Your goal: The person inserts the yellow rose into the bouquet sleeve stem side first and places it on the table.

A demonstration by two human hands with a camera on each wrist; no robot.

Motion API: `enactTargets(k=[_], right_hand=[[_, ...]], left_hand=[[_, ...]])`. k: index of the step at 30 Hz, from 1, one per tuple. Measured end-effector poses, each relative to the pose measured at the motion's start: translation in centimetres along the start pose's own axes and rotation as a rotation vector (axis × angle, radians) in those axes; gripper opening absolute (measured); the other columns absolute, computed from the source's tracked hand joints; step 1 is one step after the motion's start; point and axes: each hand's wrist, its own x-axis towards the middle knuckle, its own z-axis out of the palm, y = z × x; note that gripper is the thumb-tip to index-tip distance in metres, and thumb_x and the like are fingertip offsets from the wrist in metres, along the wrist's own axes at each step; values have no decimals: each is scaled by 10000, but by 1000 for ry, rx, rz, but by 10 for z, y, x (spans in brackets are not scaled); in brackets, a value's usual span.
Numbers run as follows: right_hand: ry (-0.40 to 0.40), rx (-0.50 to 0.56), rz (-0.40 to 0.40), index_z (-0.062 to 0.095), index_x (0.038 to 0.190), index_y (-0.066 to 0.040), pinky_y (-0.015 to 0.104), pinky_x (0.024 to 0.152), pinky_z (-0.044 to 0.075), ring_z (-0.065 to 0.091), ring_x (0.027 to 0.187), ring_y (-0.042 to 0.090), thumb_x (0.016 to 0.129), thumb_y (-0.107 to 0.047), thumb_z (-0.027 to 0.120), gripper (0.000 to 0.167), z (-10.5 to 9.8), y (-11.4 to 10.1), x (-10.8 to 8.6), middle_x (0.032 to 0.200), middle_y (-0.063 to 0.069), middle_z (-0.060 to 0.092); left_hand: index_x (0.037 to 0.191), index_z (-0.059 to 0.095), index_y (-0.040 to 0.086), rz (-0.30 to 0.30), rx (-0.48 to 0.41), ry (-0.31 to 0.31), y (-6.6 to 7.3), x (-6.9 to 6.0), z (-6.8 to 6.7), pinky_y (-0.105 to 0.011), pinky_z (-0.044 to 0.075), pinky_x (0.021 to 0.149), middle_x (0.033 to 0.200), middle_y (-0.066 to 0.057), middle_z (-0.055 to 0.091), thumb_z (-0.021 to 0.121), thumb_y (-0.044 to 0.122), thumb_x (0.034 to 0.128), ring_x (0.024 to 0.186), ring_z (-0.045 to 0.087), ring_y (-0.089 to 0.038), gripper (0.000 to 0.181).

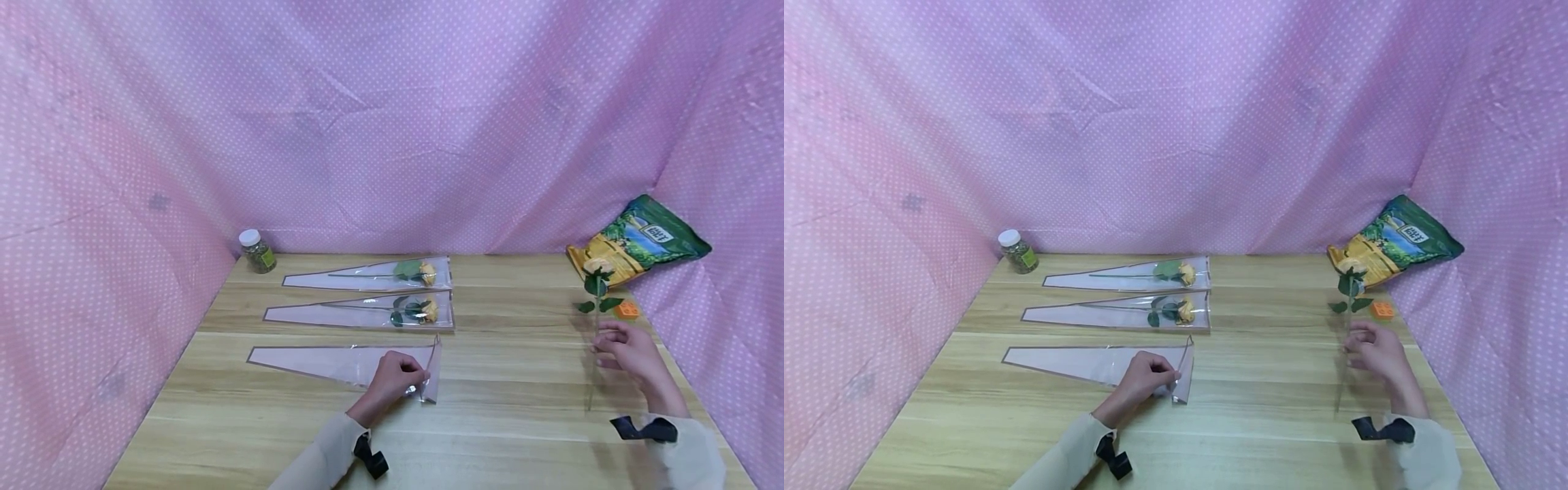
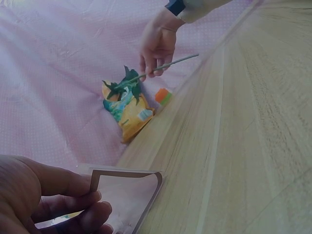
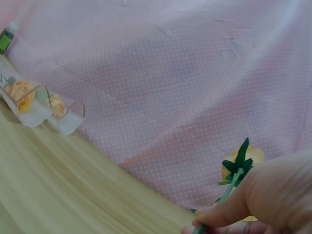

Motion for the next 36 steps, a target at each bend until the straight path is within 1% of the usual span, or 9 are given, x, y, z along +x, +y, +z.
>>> enactTargets(k=[3, 6, 8, 11, 16, 21, 27, 33, 36], right_hand=[[16, 140, -27, 561, 1171, -153, 262, 662, 604, 684, 772, -7, 990, -28, 545, 220, 4, 1, -2, 828, -210, 646], [0, 331, -67, 584, 1031, -320, 260, 647, 603, 698, 778, 14, 980, 10, 552, 336, 8, 2, -5, 837, -157, 679], [-21, 472, -102, 605, 1018, -308, 268, 649, 606, 712, 789, 38, 977, 42, 544, 357, 12, 2, -7, 850, -110, 703], [-50, 650, -163, 610, 1047, -228, 286, 667, 612, 731, 808, 77, 977, 81, 512, 332, 17, 0, -8, 864, -58, 732], [-75, 838, -235, 608, 1059, -153, 322, 700, 620, 744, 841, 128, 978, 116, 474, 312, 28, -3, -9, 888, -11, 748], [-84, 926, -277, 647, 1069, -127, 346, 721, 622, 749, 848, 155, 972, 132, 467, 330, 39, -9, -10, 888, 32, 757], [-79, 963, -295, 638, 1083, -103, 356, 738, 621, 752, 852, 168, 973, 127, 472, 305, 54, -18, -11, 884, 54, 767], [-29, 1057, -288, 589, 1084, -72, 355, 719, 622, 760, 833, 183, 969, 122, 484, 248, 72, -32, -12, 874, 67, 769], [11, 1069, -275, 566, 1091, -72, 349, 705, 622, 762, 830, 182, 964, 108, 508, 228, 79, -37, -11, 877, 60, 772]], left_hand=[[788, 769, 58, 5, 2, 0, 0, 1, 0, -247, 438, 640, 756, -36, 700, 754, 160, 857, 730, 537, -130, 124], [789, 770, 61, 0, -2, 0, 0, 1, 0, -245, 439, 637, 753, -23, 696, 752, 159, 857, 728, 536, -126, 121], [790, 771, 70, -10, -1, -1, 0, 1, 0, -244, 443, 640, 752, -9, 692, 751, 163, 857, 729, 539, -123, 117], [794, 773, 82, -25, 3, -1, 0, 1, 0, -244, 447, 654, 755, 8, 688, 749, 169, 859, 738, 544, -121, 111], [798, 776, 89, -29, 6, 7, 1, 1, 0, -254, 445, 659, 760, 12, 680, 749, 173, 858, 743, 546, -128, 107], [805, 777, 98, -43, -17, 8, 2, 2, 2, -261, 451, 658, 767, 16, 681, 748, 175, 864, 743, 545, -135, 102], [805, 778, 95, -40, -5, 20, 5, 3, 5, -262, 452, 664, 767, 12, 686, 747, 172, 863, 745, 549, -137, 102], [805, 777, 83, -40, 7, 21, 7, 3, 6, -250, 454, 656, 764, -7, 689, 747, 161, 863, 733, 551, -135, 102], [805, 776, 84, -39, 19, 23, 8, 3, 7, -242, 451, 655, 764, -5, 688, 749, 162, 860, 729, 550, -127, 99]])
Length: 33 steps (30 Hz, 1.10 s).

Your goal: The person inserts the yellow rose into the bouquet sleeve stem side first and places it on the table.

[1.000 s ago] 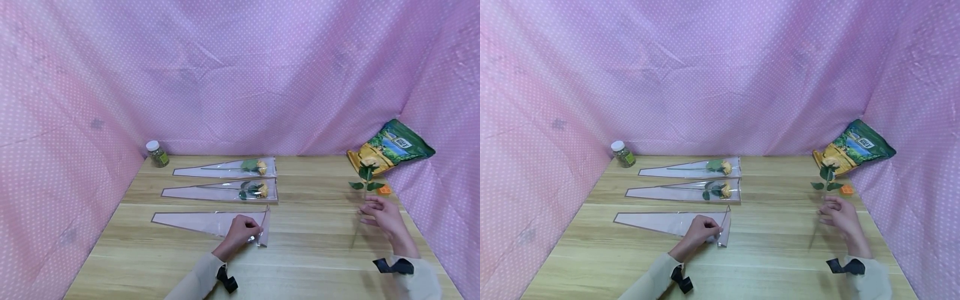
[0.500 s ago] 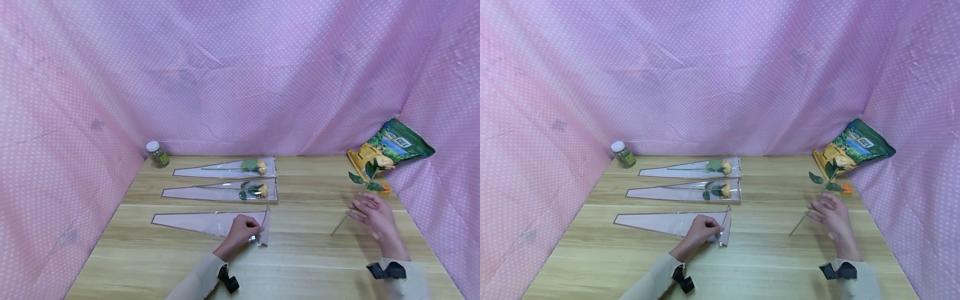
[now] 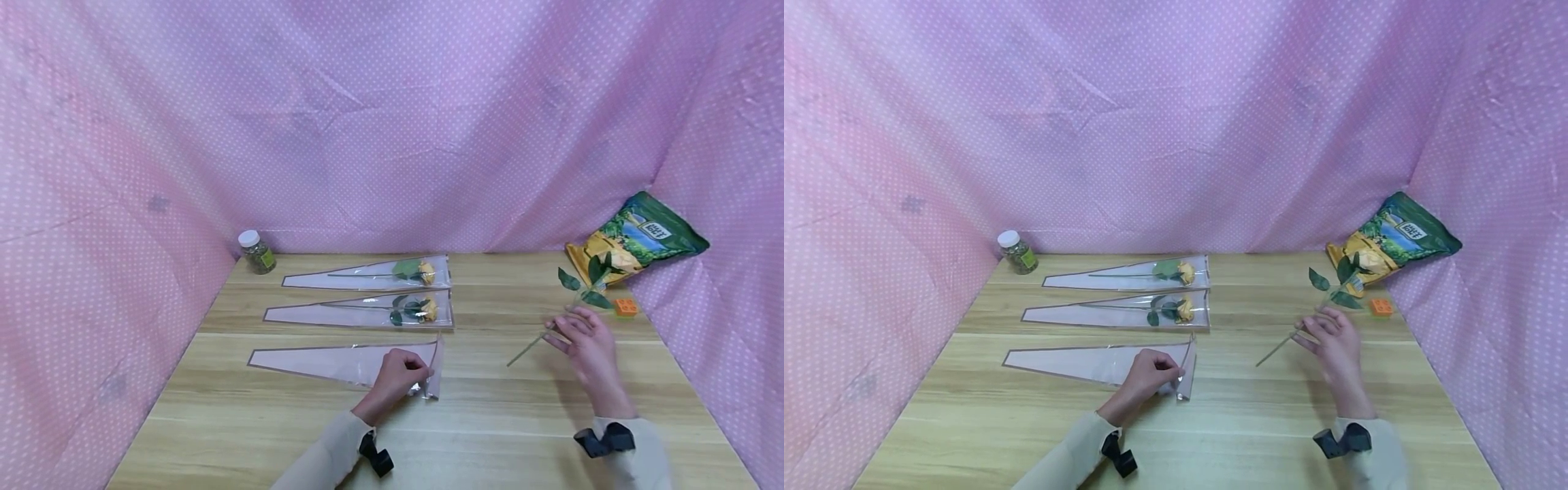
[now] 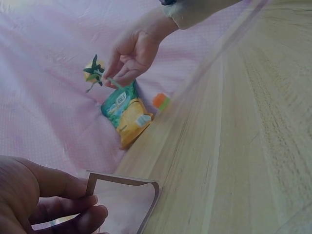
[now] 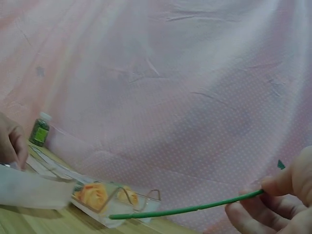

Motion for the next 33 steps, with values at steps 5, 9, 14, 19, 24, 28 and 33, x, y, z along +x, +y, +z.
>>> enactTargets(k=[5, 9, 14, 19, 24, 28, 33], right_hand=[[45, -5, -23, 559, 1102, -70, 340, 699, 620, 762, 830, 179, 953, 103, 538, 229, 13, 7, 2, 887, 56, 767], [72, -10, -51, 540, 1114, -43, 335, 694, 619, 759, 818, 184, 937, 103, 566, 231, 25, 16, 3, 872, 50, 755], [126, -47, -73, 515, 1114, -12, 329, 675, 618, 754, 795, 175, 923, 92, 601, 234, 42, 29, 3, 842, 37, 748], [206, -124, -63, 482, 1128, 3, 316, 665, 617, 745, 780, 149, 917, 73, 625, 264, 60, 42, 3, 821, 9, 720], [248, -164, -103, 484, 1118, 22, 322, 652, 616, 740, 766, 149, 903, 98, 629, 270, 76, 57, 3, 820, 11, 707], [229, -182, -142, 485, 1119, 32, 327, 650, 616, 738, 761, 144, 902, 115, 620, 269, 84, 67, 1, 819, 7, 696], [191, -206, -173, 491, 1117, 32, 323, 652, 615, 735, 757, 122, 905, 129, 605, 260, 89, 77, 0, 836, 3, 695]], left_hand=[[803, 774, 105, 12, 33, 10, 2, 0, 1, -237, 450, 654, 757, 12, 689, 746, 170, 861, 724, 555, -120, 91], [797, 772, 110, 32, 47, 12, 3, 1, 1, -236, 446, 668, 740, 15, 698, 740, 169, 866, 722, 557, -114, 96], [794, 769, 97, 54, 47, 10, 3, 2, 3, -224, 449, 658, 725, -5, 705, 744, 158, 864, 703, 558, -107, 95], [804, 768, 97, 61, 42, 11, 1, 4, 5, -224, 458, 648, 728, -4, 702, 743, 156, 867, 696, 561, -108, 91], [813, 768, 93, 71, 40, 6, 3, 3, 6, -221, 459, 649, 740, -12, 705, 743, 157, 867, 701, 566, -112, 88], [808, 768, 85, 96, 44, 4, 3, 2, 6, -210, 451, 645, 740, -33, 710, 748, 160, 868, 693, 559, -105, 98], [786, 764, 56, 143, 44, 6, 3, 2, 7, -190, 433, 605, 725, -71, 716, 745, 137, 860, 652, 540, -71, 111]])
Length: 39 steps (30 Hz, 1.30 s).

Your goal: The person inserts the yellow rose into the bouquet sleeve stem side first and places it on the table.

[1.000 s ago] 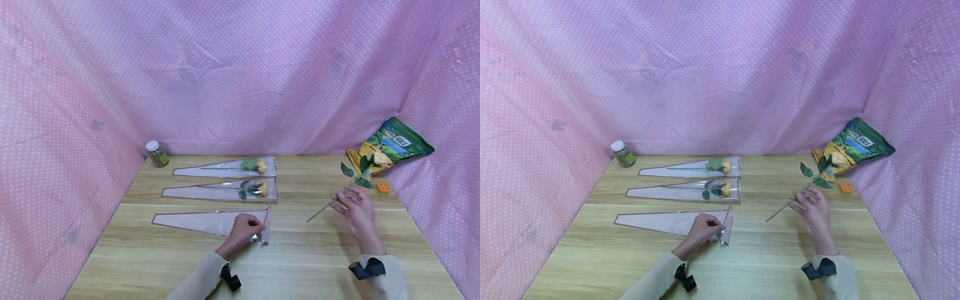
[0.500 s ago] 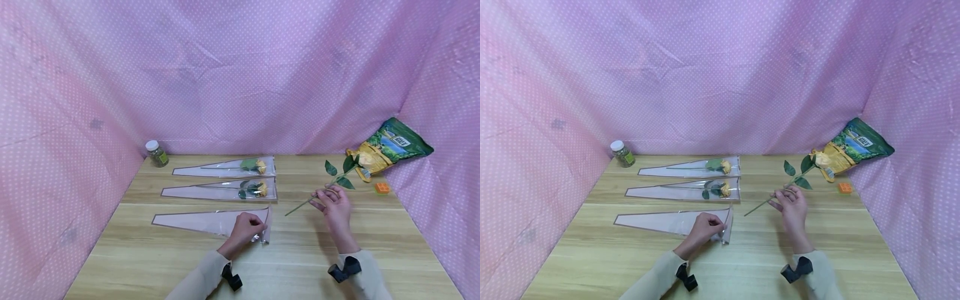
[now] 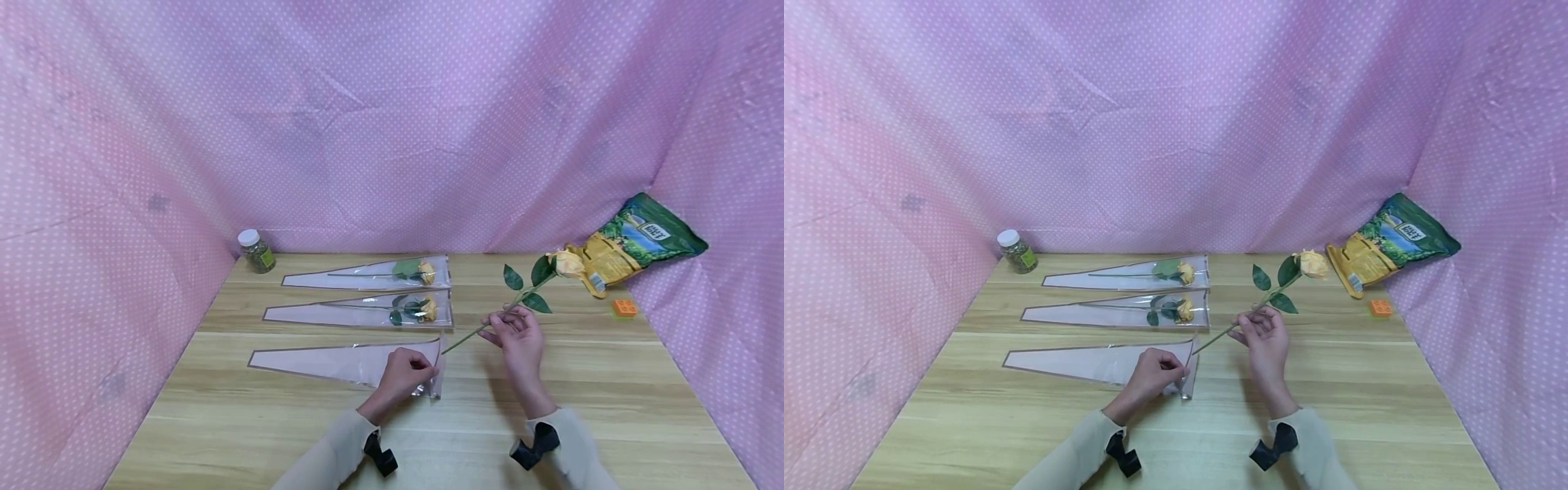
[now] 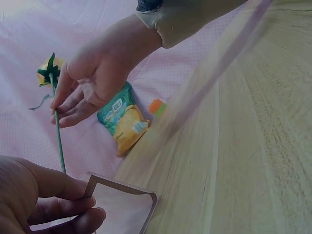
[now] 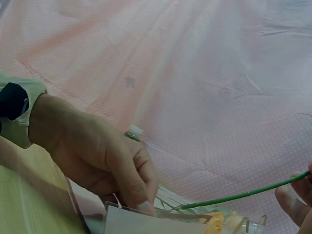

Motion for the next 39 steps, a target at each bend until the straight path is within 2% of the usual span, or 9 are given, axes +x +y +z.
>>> enactTargets(k=[6, 13, 20, 26, 31, 35, 39], right_hand=[[-18, -49, -16, 516, 1120, -18, 293, 671, 612, 725, 782, 110, 905, 134, 598, 275, 1, 6, -5, 881, 4, 682], [-35, -91, -45, 549, 1077, -90, 287, 687, 612, 732, 813, 152, 902, 121, 613, 281, 0, 11, -10, 899, 63, 678], [-46, -124, -54, 546, 1076, -91, 282, 709, 611, 736, 843, 161, 913, 90, 620, 255, -4, 16, -14, 911, 34, 674], [-22, -136, -26, 528, 1099, -87, 280, 713, 610, 725, 827, 113, 919, 85, 614, 263, -8, 20, -16, 926, 24, 675], [3, -157, 14, 507, 1107, -61, 292, 731, 612, 730, 850, 134, 941, 45, 607, 221, -14, 24, -18, 929, 26, 682], [26, -188, 74, 476, 1155, 16, 303, 763, 612, 731, 878, 132, 971, -26, 600, 227, -20, 29, -21, 952, 13, 687], [59, -182, 146, 437, 1217, 69, 308, 793, 610, 728, 900, 126, 987, -97, 602, 328, -25, 34, -25, 982, 22, 705]], left_hand=[[776, 765, 58, 23, 11, -1, 3, 0, 0, -175, 434, 583, 701, -52, 711, 734, 118, 859, 619, 531, -40, 107], [784, 767, 54, 61, 33, 14, 7, 1, 3, -174, 443, 587, 700, -51, 712, 728, 104, 860, 617, 527, -23, 99], [760, 765, 40, 105, 42, 31, 12, 2, 9, -173, 446, 584, 678, -62, 716, 737, 86, 850, 589, 528, -6, 104], [740, 761, 46, 109, 70, 43, 13, 4, 14, -162, 435, 587, 661, -49, 713, 747, 91, 843, 584, 518, 8, 113], [740, 760, 54, 123, 101, 50, 15, 4, 16, -163, 438, 590, 663, -42, 714, 746, 93, 840, 580, 522, 15, 109], [754, 761, 52, 116, 108, 49, 17, 5, 19, -159, 444, 572, 664, -40, 718, 743, 92, 850, 555, 538, 21, 106], [759, 761, 54, 127, 135, 62, 18, 6, 22, -157, 445, 561, 666, -32, 715, 747, 97, 850, 563, 535, 22, 102]])
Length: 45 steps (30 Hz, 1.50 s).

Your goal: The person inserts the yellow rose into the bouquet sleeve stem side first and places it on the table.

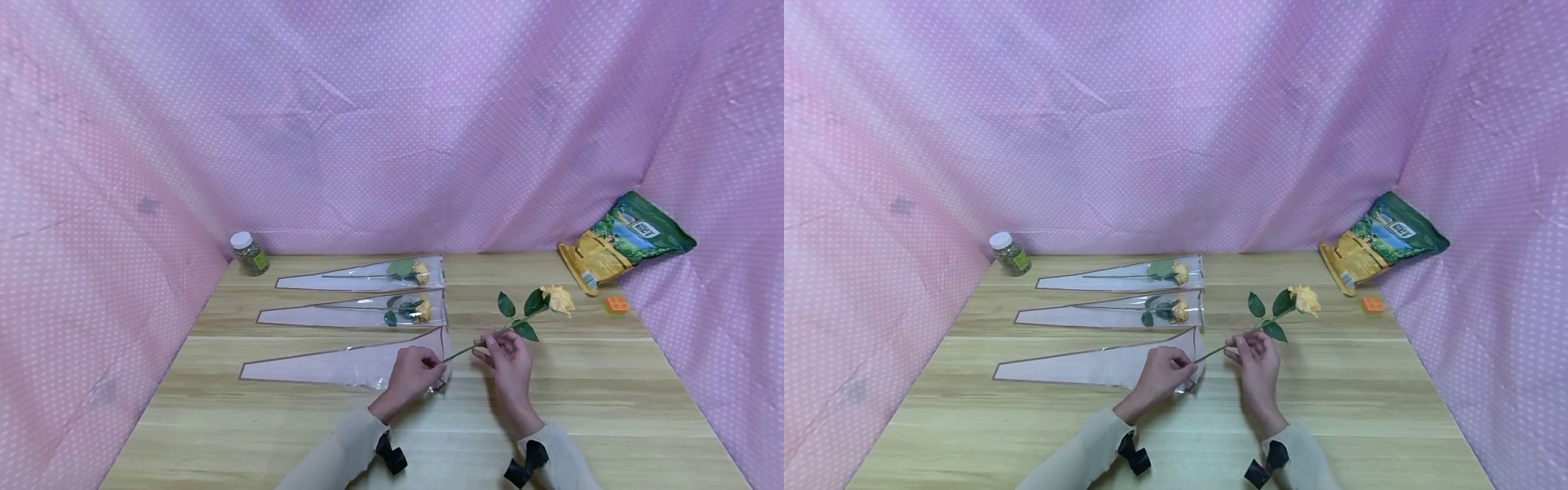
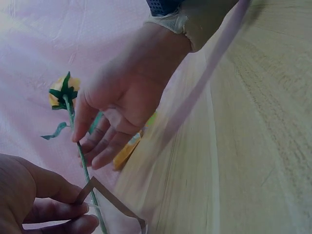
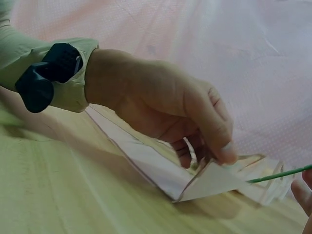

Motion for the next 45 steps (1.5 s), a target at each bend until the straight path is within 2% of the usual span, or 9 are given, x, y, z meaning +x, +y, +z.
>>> enactTargets(k=[4, 15, 19, 23, 29, 37, 42, 45], right_hand=[[20, 75, 72, 414, 1241, 78, 330, 798, 611, 737, 886, 131, 978, -115, 620, 386, -2, 8, -1, 984, 58, 717], [21, 220, 155, 445, 1155, 7, 315, 724, 617, 752, 825, 137, 984, -47, 584, 227, 0, 14, -4, 887, 20, 736], [19, 224, 182, 477, 1102, -42, 320, 725, 618, 758, 822, 140, 995, -43, 562, 136, 2, 14, -5, 875, 11, 745], [7, 205, 193, 500, 1050, -70, 328, 751, 618, 759, 839, 135, 1033, -145, 521, 80, 2, 14, -5, 886, 3, 751], [6, 221, 198, 581, 1002, -104, 328, 763, 617, 758, 845, 133, 1054, -269, 477, 201, 2, 15, -5, 892, -13, 749], [-5, 314, 217, 680, 966, -138, 304, 763, 613, 754, 814, 118, 1023, -246, 547, 180, 2, 15, -7, 859, -19, 756], [15, 333, 206, 608, 989, -135, 296, 738, 613, 744, 781, 122, 998, -234, 594, 100, 4, 14, -8, 828, -16, 736], [34, 323, 210, 544, 1014, -126, 294, 730, 612, 737, 780, 123, 989, -221, 610, 118, 5, 14, -8, 837, -16, 721]], left_hand=[[745, 762, 66, 34, 52, 15, 2, 1, 2, -160, 441, 590, 674, -21, 713, 753, 105, 844, 611, 517, 13, 107], [769, 775, 95, 78, 123, 11, 3, 6, 4, -153, 437, 628, 688, 7, 717, 756, 128, 850, 637, 522, 22, 90], [763, 775, 101, 98, 138, 26, 6, 6, 4, -149, 443, 640, 696, 9, 726, 757, 134, 850, 645, 537, 21, 94], [765, 774, 104, 98, 145, 31, 8, 7, 4, -151, 446, 643, 702, 11, 727, 758, 141, 851, 651, 543, 16, 95], [765, 778, 103, 98, 138, 34, 12, 7, 4, -148, 442, 637, 706, 8, 727, 752, 136, 851, 651, 537, 15, 95], [716, 765, 101, 153, 166, 72, 14, 8, 7, -138, 419, 624, 674, 11, 714, 755, 136, 834, 640, 524, 12, 123], [721, 769, 104, 145, 163, 68, 14, 8, 8, -130, 416, 625, 680, 16, 718, 752, 144, 841, 637, 521, 22, 127], [730, 774, 106, 144, 166, 67, 14, 8, 9, -133, 420, 631, 686, 18, 720, 751, 144, 840, 642, 529, 19, 119]])
